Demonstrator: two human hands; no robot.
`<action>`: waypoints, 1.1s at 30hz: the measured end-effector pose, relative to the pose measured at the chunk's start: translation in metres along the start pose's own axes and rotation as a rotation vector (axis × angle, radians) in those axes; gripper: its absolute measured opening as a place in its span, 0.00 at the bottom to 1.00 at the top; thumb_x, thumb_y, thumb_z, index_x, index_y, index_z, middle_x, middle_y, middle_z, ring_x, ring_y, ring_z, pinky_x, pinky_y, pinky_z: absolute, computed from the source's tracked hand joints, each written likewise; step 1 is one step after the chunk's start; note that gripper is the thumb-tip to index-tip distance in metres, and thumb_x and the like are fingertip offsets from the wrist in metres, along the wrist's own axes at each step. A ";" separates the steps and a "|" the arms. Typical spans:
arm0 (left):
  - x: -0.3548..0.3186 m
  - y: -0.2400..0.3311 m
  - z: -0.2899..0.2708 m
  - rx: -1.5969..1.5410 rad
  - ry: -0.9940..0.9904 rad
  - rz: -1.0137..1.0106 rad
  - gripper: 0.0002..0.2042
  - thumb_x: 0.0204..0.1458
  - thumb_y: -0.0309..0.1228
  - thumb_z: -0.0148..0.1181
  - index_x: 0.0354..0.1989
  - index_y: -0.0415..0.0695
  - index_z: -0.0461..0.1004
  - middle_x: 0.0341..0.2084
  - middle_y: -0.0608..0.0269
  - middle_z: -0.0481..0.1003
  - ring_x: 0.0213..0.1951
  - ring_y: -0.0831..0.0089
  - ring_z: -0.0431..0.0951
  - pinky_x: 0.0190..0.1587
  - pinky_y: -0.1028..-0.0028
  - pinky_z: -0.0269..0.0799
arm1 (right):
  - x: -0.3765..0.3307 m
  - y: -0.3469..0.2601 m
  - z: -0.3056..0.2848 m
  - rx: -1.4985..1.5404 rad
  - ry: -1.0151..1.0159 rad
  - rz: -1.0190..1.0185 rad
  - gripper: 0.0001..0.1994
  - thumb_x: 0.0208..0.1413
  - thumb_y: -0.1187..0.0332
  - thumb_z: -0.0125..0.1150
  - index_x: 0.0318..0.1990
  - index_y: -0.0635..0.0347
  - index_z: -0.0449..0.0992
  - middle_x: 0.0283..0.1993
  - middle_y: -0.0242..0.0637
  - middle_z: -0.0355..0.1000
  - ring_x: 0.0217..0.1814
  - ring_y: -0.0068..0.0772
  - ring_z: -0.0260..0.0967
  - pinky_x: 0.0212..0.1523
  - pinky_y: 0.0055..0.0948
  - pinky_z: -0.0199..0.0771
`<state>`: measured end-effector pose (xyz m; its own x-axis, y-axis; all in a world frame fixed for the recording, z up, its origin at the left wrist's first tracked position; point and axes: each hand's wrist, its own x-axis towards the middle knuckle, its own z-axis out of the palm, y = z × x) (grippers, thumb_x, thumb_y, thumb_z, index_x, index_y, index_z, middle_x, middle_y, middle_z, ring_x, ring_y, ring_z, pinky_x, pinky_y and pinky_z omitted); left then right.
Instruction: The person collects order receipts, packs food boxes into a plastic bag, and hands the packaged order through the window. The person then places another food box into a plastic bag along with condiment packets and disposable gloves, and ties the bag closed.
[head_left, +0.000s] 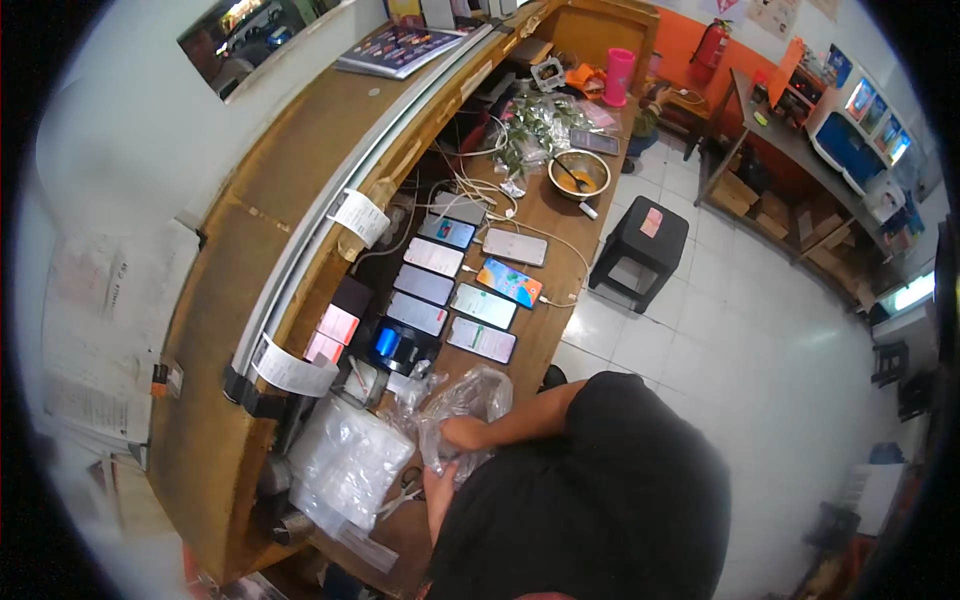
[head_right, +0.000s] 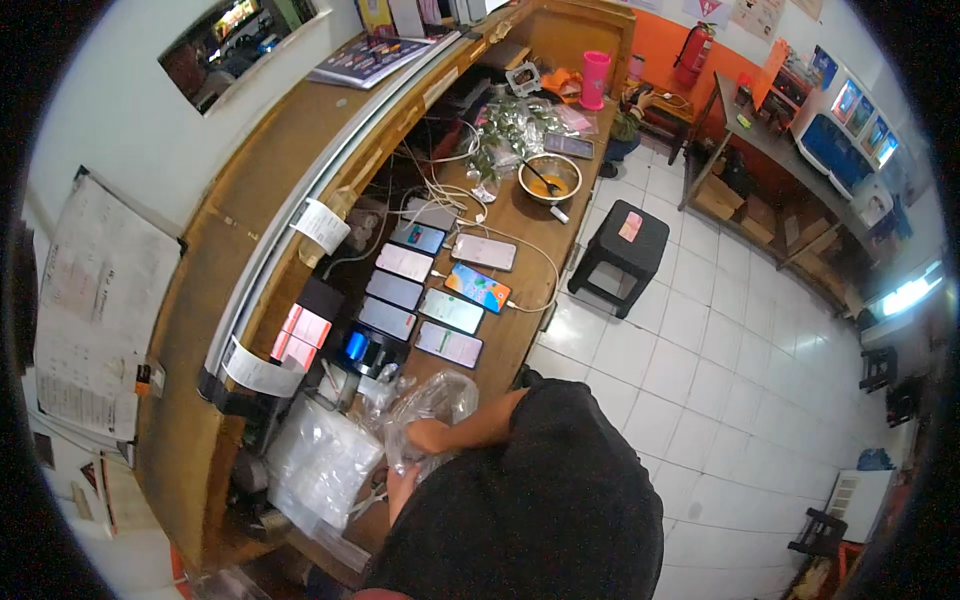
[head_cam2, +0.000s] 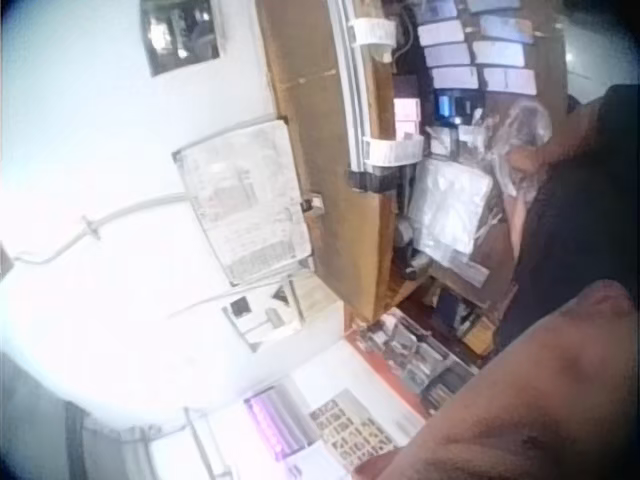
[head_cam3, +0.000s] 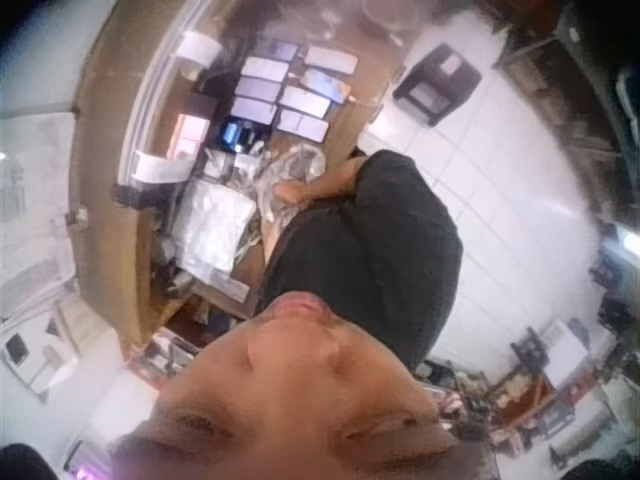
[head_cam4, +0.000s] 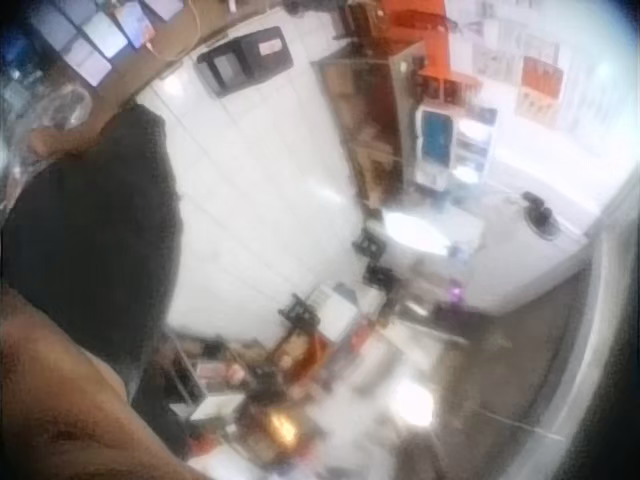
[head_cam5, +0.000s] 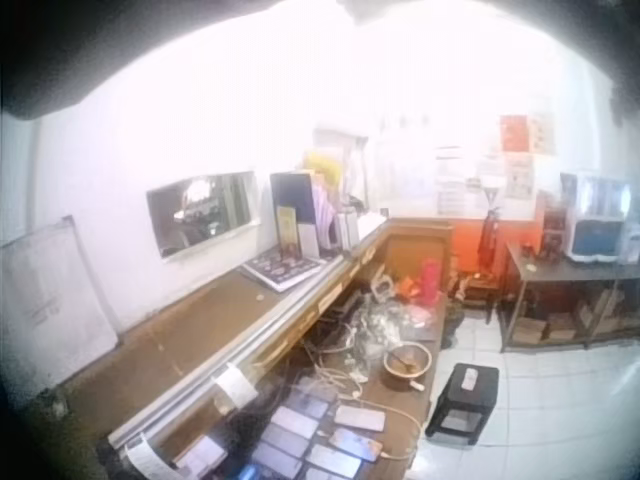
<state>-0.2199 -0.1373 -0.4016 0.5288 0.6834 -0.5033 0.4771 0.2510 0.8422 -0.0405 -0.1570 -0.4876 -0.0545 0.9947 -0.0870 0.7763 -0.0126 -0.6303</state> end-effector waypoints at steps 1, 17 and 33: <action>0.002 -0.014 -0.007 -0.138 0.137 0.195 0.11 0.50 0.27 0.60 0.39 0.36 0.68 0.24 0.59 0.72 0.22 0.73 0.70 0.26 0.72 0.69 | 0.005 -0.006 0.001 0.000 0.017 -0.021 0.09 0.44 0.70 0.57 0.27 0.68 0.78 0.33 0.53 0.76 0.37 0.55 0.77 0.40 0.48 0.77; -0.014 0.045 0.004 -0.050 0.501 -0.050 0.12 0.47 0.25 0.58 0.38 0.34 0.65 0.26 0.53 0.71 0.17 0.69 0.72 0.12 0.69 0.70 | 0.011 -0.013 -0.070 0.013 -0.417 -0.002 0.14 0.44 0.69 0.54 0.35 0.69 0.81 0.40 0.56 0.77 0.38 0.51 0.76 0.42 0.50 0.72; 0.004 -0.029 -0.008 0.209 0.709 0.107 0.15 0.43 0.28 0.65 0.35 0.34 0.66 0.30 0.53 0.71 0.34 0.63 0.69 0.42 0.66 0.67 | 0.015 0.014 -0.027 -0.088 -0.461 -0.140 0.16 0.49 0.61 0.52 0.31 0.67 0.81 0.33 0.55 0.77 0.34 0.55 0.76 0.39 0.49 0.74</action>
<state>-0.2368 -0.1366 -0.4264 0.0342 0.9927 -0.1160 0.6098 0.0713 0.7894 -0.0138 -0.1398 -0.4770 -0.4194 0.8371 -0.3513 0.7907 0.1468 -0.5943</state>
